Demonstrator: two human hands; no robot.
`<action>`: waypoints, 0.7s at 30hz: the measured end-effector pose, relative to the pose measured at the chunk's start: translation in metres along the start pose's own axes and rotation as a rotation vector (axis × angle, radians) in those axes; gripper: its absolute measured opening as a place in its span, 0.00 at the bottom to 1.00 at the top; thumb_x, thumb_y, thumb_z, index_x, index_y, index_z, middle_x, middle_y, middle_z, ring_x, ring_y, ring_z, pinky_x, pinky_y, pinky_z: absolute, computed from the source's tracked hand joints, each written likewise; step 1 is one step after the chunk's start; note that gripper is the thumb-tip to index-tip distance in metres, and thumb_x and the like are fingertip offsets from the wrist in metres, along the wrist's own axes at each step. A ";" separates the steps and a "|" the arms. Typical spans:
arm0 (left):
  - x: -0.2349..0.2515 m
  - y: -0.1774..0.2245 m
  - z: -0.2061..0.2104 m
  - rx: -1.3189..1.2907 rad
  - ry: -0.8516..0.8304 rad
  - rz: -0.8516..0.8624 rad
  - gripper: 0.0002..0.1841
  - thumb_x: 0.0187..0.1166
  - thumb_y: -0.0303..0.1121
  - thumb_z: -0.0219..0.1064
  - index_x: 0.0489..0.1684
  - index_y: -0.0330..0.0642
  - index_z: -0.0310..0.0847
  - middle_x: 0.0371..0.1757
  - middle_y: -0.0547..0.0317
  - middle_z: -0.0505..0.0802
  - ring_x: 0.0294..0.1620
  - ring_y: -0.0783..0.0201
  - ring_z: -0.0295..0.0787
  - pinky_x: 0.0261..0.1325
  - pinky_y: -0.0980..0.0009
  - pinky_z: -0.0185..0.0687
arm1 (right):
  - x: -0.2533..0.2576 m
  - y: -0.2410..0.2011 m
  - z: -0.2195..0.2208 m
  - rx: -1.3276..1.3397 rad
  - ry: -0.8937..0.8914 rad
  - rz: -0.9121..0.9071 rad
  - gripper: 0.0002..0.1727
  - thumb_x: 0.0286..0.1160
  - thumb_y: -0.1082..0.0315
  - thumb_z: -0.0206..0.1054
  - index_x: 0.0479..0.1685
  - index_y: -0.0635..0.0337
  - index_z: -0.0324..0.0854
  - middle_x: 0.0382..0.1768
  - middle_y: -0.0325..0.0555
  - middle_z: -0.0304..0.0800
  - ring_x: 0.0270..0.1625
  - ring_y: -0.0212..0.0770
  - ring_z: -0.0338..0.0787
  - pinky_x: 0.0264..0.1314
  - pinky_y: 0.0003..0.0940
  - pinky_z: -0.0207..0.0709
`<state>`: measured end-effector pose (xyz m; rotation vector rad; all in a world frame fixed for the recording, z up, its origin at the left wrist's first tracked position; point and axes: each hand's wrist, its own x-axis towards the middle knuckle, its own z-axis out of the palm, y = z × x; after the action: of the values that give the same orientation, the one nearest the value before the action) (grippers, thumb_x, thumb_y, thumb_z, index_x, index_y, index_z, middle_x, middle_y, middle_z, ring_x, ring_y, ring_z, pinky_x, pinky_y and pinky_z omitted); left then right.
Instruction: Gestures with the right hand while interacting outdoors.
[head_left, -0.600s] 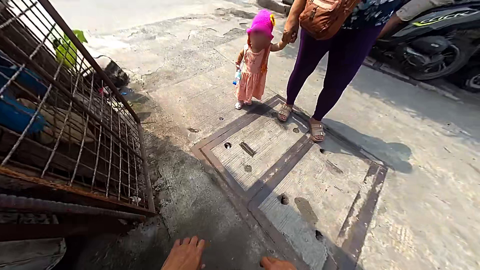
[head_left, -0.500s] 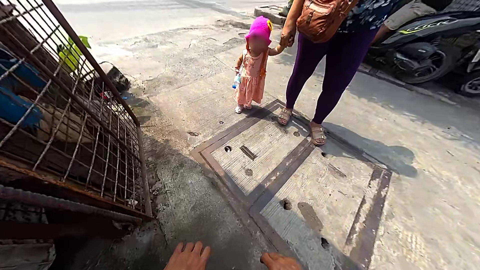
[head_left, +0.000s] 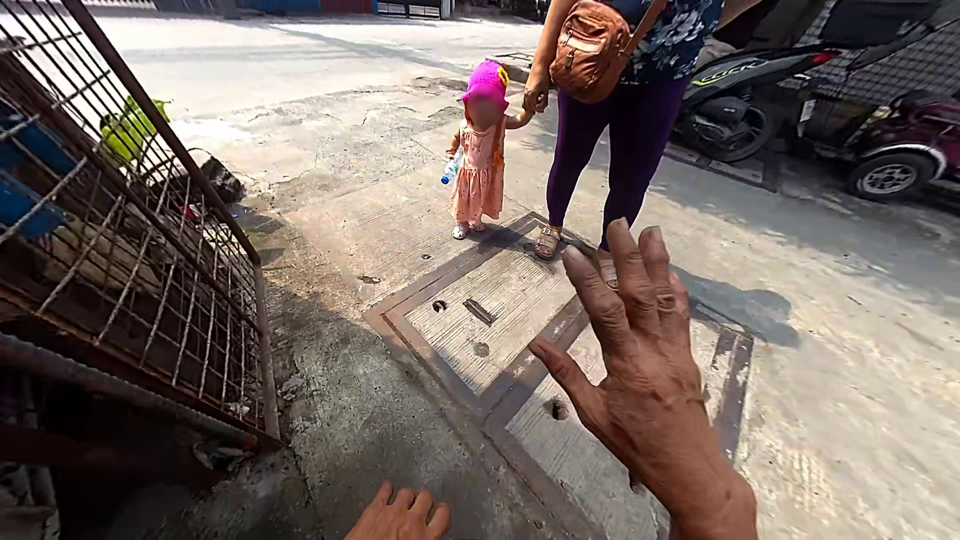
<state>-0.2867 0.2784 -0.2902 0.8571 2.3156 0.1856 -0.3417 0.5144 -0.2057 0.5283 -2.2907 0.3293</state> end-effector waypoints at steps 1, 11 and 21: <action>-0.001 0.001 -0.001 0.005 0.000 -0.004 0.23 0.90 0.40 0.60 0.72 0.28 0.76 0.62 0.27 0.87 0.66 0.29 0.84 0.70 0.37 0.74 | -0.011 0.001 -0.012 -0.009 -0.140 0.022 0.37 0.79 0.40 0.62 0.85 0.46 0.73 0.80 0.51 0.79 0.80 0.57 0.80 0.74 0.70 0.70; 0.001 0.011 -0.002 0.028 -0.005 0.006 0.23 0.89 0.39 0.61 0.71 0.27 0.76 0.61 0.26 0.87 0.65 0.28 0.84 0.69 0.36 0.74 | -0.019 -0.008 -0.054 0.041 -0.189 -0.032 0.37 0.80 0.37 0.57 0.80 0.52 0.77 0.80 0.58 0.78 0.83 0.64 0.74 0.76 0.66 0.71; 0.007 0.016 -0.005 0.051 -0.047 0.018 0.23 0.90 0.40 0.60 0.71 0.27 0.76 0.61 0.27 0.87 0.65 0.30 0.84 0.68 0.38 0.74 | -0.024 -0.006 -0.056 0.007 -0.255 -0.013 0.37 0.77 0.38 0.59 0.78 0.53 0.80 0.77 0.60 0.80 0.80 0.69 0.76 0.72 0.69 0.73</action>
<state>-0.2854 0.2962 -0.2847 0.8987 2.2781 0.1132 -0.2885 0.5374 -0.1842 0.6179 -2.5309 0.2765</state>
